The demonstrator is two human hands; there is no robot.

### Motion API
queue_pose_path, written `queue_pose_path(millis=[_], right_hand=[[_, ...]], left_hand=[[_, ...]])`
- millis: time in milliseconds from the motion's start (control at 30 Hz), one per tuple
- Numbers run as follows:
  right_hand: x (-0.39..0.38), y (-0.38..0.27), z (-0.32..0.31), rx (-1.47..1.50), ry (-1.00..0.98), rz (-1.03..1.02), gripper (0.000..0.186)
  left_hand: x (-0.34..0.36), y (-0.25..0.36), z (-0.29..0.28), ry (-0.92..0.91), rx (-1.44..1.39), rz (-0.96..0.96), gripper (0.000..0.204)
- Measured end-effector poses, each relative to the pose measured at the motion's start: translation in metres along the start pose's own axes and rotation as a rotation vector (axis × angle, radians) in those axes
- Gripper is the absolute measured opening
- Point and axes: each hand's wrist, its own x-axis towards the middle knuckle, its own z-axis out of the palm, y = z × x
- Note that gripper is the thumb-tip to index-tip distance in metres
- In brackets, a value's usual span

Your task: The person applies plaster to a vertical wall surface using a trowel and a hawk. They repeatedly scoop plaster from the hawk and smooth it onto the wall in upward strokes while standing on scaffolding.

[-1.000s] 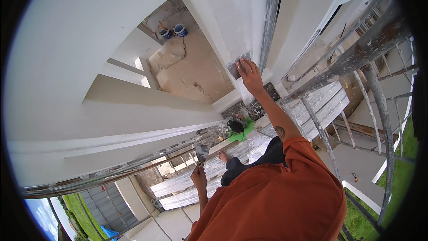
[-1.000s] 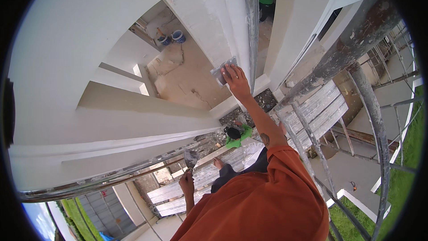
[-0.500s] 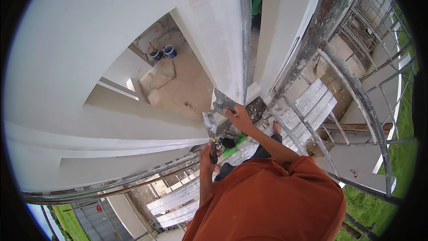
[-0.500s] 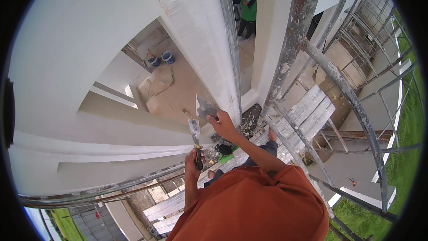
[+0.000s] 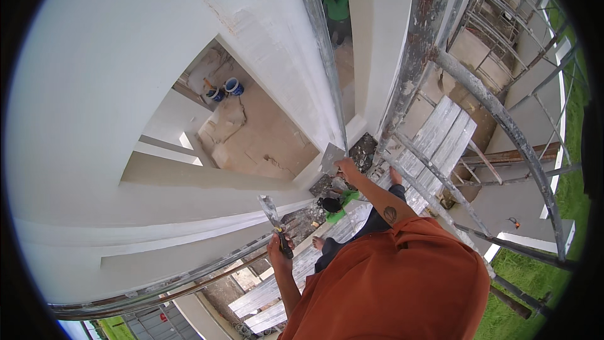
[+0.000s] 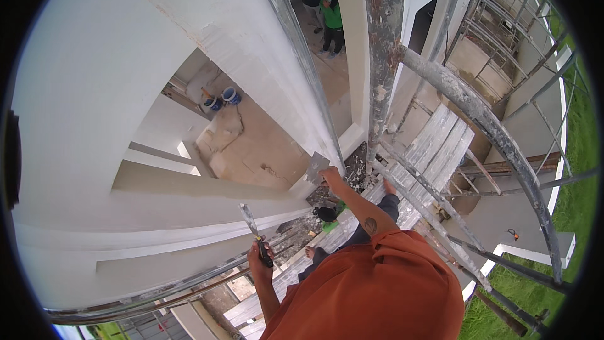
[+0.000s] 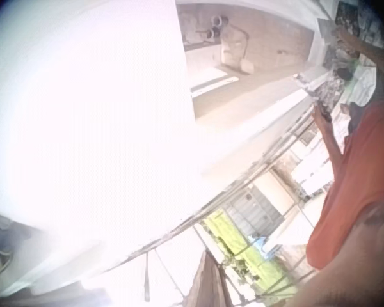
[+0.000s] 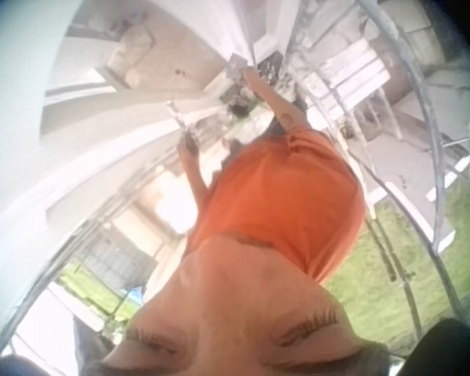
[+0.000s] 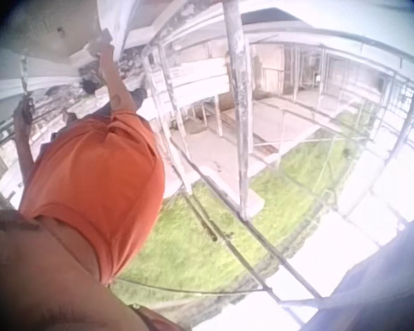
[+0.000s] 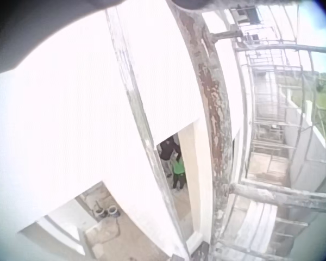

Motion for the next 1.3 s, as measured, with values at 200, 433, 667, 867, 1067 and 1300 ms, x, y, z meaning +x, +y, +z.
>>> queue_pose_path(millis=[200, 433, 667, 867, 1067, 1300], right_hand=[[0.072, 0.004, 0.035, 0.165, 0.246, 0.138, 0.024], [0.135, 0.004, 0.057, 0.276, 0.147, 0.08, 0.017], [0.106, -0.055, 0.085, 0.327, 0.021, 0.047, 0.014], [0.03, -0.151, 0.122, 0.317, -0.121, -0.119, 0.014], [-0.046, -0.23, 0.177, 0.258, -0.118, -0.218, 0.019], [-0.121, -0.316, 0.223, 0.274, -0.084, -0.283, 0.028]], left_hand=[[-0.055, -0.047, -0.043, 0.251, -0.031, -0.083, 0.036], [-0.1, -0.094, -0.068, 0.466, -0.062, -0.177, 0.037], [-0.114, -0.098, -0.087, 0.52, -0.089, -0.051, 0.036], [-0.082, -0.1, -0.107, 0.451, -0.179, 0.049, 0.034], [-0.05, -0.104, -0.113, 0.342, -0.17, 0.133, 0.031], [-0.02, -0.105, -0.113, 0.274, -0.125, 0.177, 0.028]])
